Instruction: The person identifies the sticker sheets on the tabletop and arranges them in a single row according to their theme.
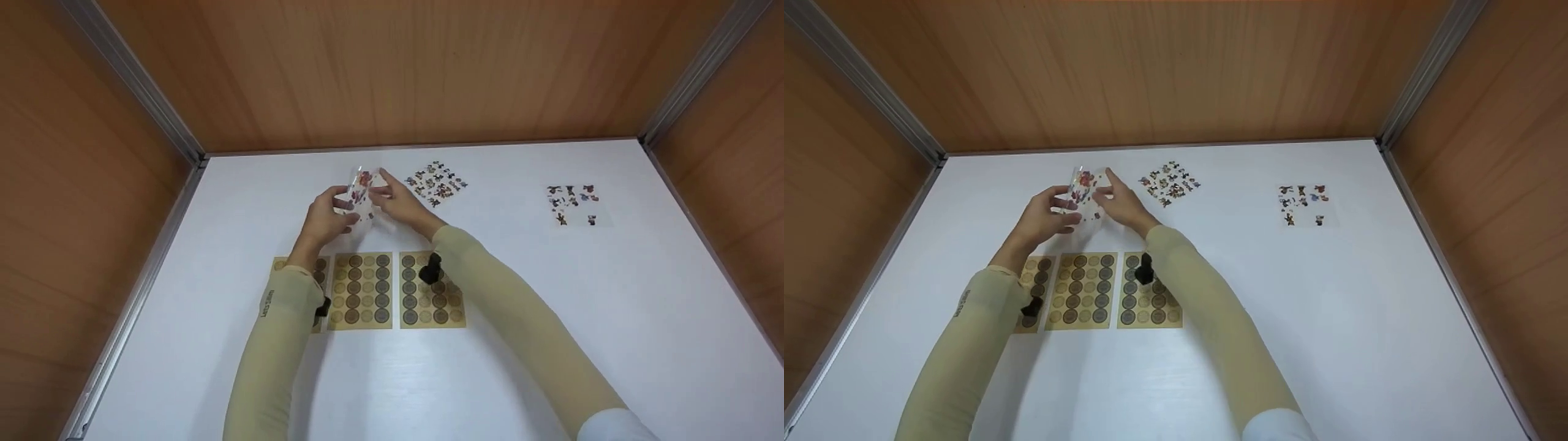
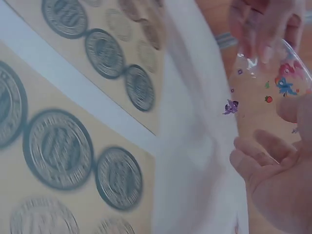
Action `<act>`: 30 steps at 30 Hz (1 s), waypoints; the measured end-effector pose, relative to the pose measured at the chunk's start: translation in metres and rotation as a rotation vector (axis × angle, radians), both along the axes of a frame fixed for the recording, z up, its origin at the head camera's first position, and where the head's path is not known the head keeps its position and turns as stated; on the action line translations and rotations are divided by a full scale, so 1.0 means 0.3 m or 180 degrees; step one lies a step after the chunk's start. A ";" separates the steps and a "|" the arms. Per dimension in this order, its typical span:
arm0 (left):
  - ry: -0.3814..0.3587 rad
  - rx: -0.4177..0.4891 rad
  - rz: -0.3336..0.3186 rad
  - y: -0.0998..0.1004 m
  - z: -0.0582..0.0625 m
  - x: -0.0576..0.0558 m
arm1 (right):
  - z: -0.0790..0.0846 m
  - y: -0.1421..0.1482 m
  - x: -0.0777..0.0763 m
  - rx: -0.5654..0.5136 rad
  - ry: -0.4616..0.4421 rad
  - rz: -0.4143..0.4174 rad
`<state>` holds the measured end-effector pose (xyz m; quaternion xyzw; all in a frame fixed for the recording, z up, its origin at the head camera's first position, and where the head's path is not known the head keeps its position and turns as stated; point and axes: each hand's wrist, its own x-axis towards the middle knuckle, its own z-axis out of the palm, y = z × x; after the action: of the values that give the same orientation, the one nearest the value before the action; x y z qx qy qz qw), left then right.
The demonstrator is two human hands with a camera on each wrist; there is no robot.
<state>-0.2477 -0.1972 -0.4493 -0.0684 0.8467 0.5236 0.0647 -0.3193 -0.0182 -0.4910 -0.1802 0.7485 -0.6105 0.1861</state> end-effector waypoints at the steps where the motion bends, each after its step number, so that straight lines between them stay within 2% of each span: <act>1: 0.0025 0.0056 -0.0029 0.016 0.002 -0.002 | 0.010 0.020 -0.003 -0.0163 -0.0111 -0.0082; 3: 0.0076 0.0153 -0.0084 0.052 0.008 -0.003 | 0.030 0.062 -0.007 -0.0467 -0.0284 -0.0198; 6: 0.0190 0.0239 -0.0179 0.113 0.012 -0.001 | 0.060 0.136 -0.004 -0.0644 -0.0328 -0.0247; 11: 0.0368 0.0252 -0.0386 0.223 0.019 0.013 | 0.115 0.280 0.015 -0.0573 -0.0162 -0.0235; 17: 0.0478 0.0391 -0.0701 0.336 0.047 0.052 | 0.164 0.448 0.069 -0.0370 0.0016 -0.0134; 24: 0.0535 0.0525 -0.0990 0.435 0.064 0.110 | 0.171 0.605 0.148 -0.0361 0.0133 -0.0143; 30: 0.0626 0.0632 -0.1203 0.526 0.078 0.154 | 0.163 0.749 0.220 -0.0323 0.0260 -0.0325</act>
<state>-0.2014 -0.0395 -0.4259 0.1493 0.7910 0.5871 0.0852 -0.2534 0.2066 -0.4420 -0.1758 0.7318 -0.6484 0.1147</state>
